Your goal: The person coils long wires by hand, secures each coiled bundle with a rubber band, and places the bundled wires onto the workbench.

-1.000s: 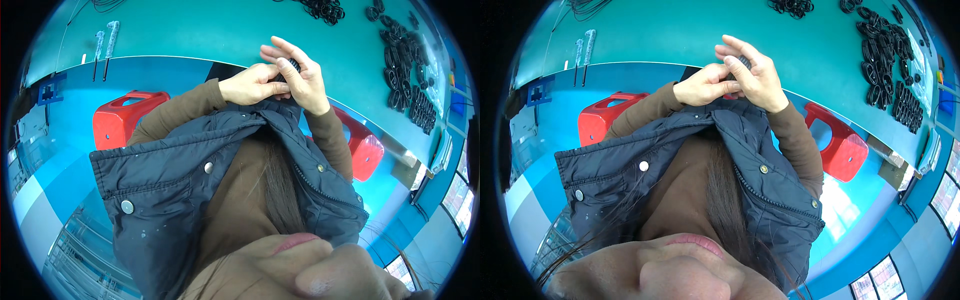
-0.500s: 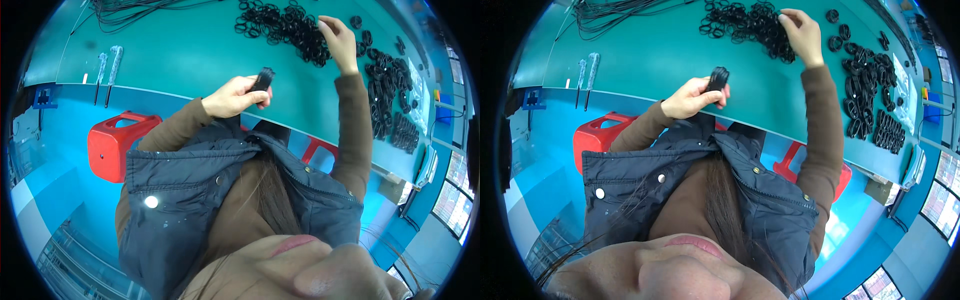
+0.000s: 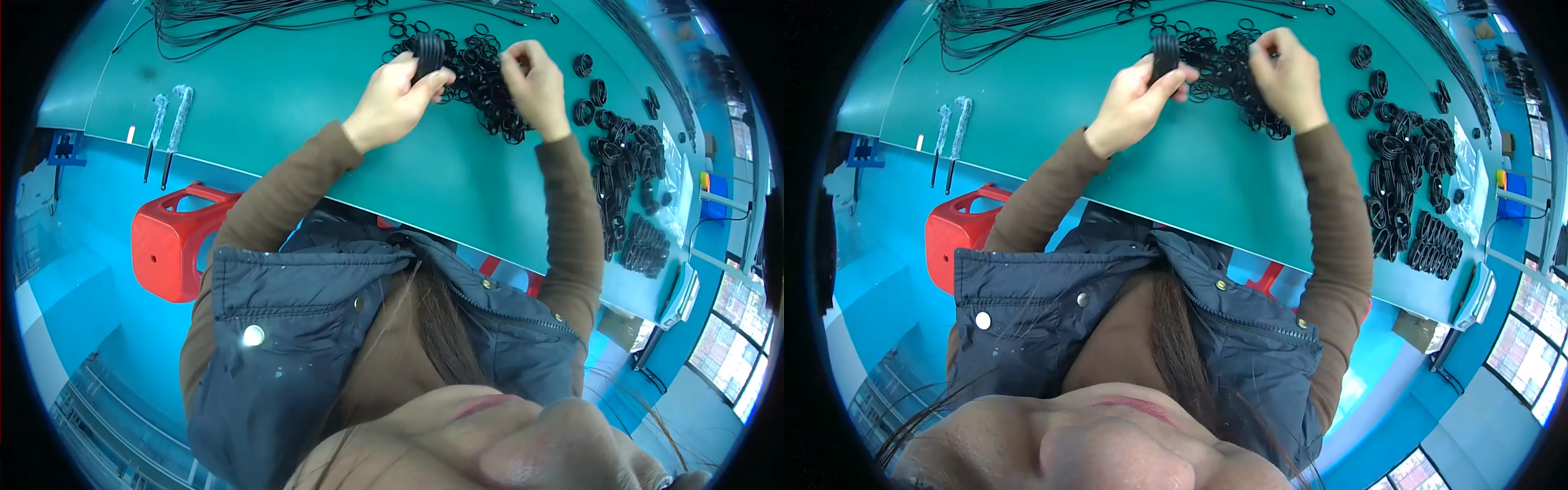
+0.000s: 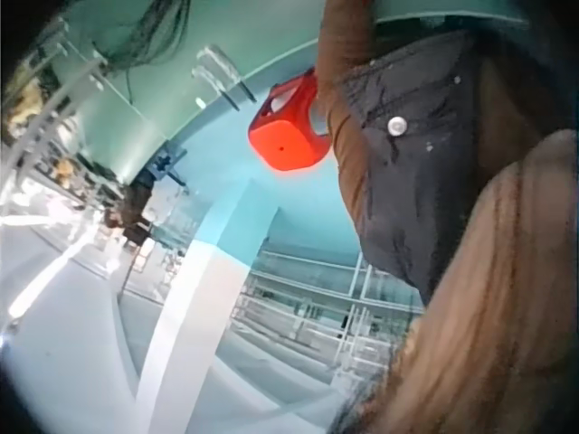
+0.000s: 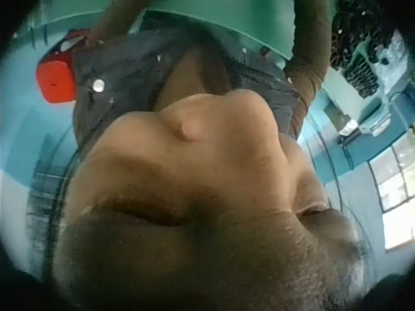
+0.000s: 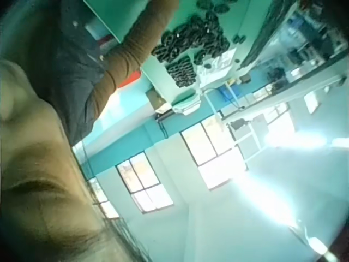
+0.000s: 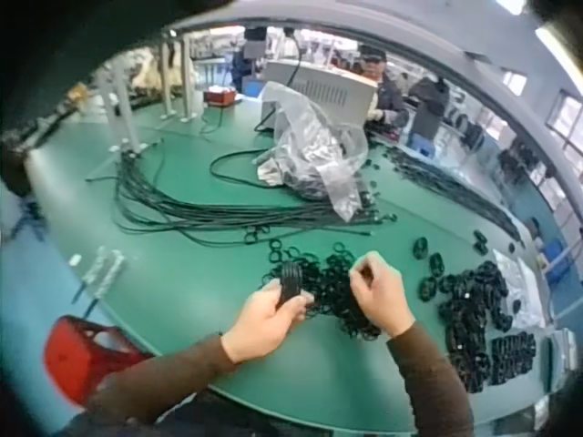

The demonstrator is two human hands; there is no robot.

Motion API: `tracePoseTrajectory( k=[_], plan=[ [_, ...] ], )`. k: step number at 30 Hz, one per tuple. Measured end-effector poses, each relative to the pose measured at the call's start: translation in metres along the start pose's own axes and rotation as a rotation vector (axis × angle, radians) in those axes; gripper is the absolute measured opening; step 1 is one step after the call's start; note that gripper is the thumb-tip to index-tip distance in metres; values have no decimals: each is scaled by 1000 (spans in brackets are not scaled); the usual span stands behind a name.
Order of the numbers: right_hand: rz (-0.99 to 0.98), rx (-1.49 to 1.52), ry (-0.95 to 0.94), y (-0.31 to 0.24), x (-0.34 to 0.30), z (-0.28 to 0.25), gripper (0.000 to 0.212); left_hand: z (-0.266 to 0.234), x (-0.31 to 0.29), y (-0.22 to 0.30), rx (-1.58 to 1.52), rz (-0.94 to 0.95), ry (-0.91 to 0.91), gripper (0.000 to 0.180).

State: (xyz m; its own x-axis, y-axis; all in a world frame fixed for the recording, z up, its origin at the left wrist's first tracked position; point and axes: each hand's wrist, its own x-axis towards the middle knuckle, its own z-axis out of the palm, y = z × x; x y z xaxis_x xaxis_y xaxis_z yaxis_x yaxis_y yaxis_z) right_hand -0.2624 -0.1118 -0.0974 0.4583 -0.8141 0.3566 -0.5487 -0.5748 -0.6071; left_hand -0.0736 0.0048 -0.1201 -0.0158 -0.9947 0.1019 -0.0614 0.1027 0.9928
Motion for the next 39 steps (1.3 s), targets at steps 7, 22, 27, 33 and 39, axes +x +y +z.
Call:
tracePoseTrajectory(
  k=[7, 22, 27, 33, 39],
  plan=[
    [-301, -275, 194, -43, -65, 17, 10, 48, 0, -19, 196, 78, 158, 19],
    [194, 1012, -159, -60, -139, -18, 24, 36, -44, -10, 53, 117, -20, 21],
    [-39, 1147, -43, -52, -141, -3, 19, 35, -45, -3, 72, 140, -65, 21],
    [515, 1620, -452, -66, -159, 15, 20, 25, -50, -3, 157, 312, -42, 18],
    [522, 1127, -757, -62, -164, 2, 18, 25, -67, -6, 390, 473, -148, 13]
  ],
)
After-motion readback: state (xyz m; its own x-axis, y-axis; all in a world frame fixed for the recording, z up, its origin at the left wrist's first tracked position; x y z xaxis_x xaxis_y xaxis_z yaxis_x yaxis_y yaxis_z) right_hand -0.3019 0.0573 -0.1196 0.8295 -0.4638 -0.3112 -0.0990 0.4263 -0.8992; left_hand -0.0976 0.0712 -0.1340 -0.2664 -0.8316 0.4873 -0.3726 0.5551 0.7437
